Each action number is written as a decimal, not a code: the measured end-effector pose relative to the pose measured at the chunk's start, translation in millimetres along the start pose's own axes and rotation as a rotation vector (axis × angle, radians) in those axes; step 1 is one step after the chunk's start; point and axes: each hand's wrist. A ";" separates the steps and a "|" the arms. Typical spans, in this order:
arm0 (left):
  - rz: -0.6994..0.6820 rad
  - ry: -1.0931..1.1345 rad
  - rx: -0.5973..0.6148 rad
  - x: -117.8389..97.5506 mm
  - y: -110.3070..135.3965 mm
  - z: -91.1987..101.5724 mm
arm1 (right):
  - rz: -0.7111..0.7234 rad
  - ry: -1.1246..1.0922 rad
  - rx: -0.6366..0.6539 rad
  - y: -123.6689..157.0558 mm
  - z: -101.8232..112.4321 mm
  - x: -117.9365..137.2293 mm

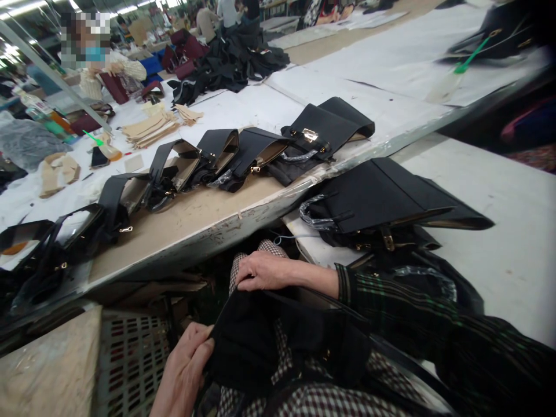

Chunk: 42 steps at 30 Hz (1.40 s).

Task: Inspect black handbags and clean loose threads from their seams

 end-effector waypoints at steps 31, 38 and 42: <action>-0.222 0.255 0.430 -80.2 -85.8 -4.2 | -0.693 -0.718 -0.447 208.8 -9.7 59.1; -0.265 -0.057 0.558 -92.6 -62.4 51.4 | -0.519 -0.977 -0.248 201.5 26.5 48.8; -0.305 -0.265 0.516 -72.3 -68.2 35.3 | -0.490 -0.879 -0.257 180.5 11.4 41.0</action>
Point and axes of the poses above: each hand's wrist, its own y-axis away from the middle knuckle, its own z-axis out of the back of the hand, x = y × z, and after that the axes turned 7 degrees about -z, right-handed
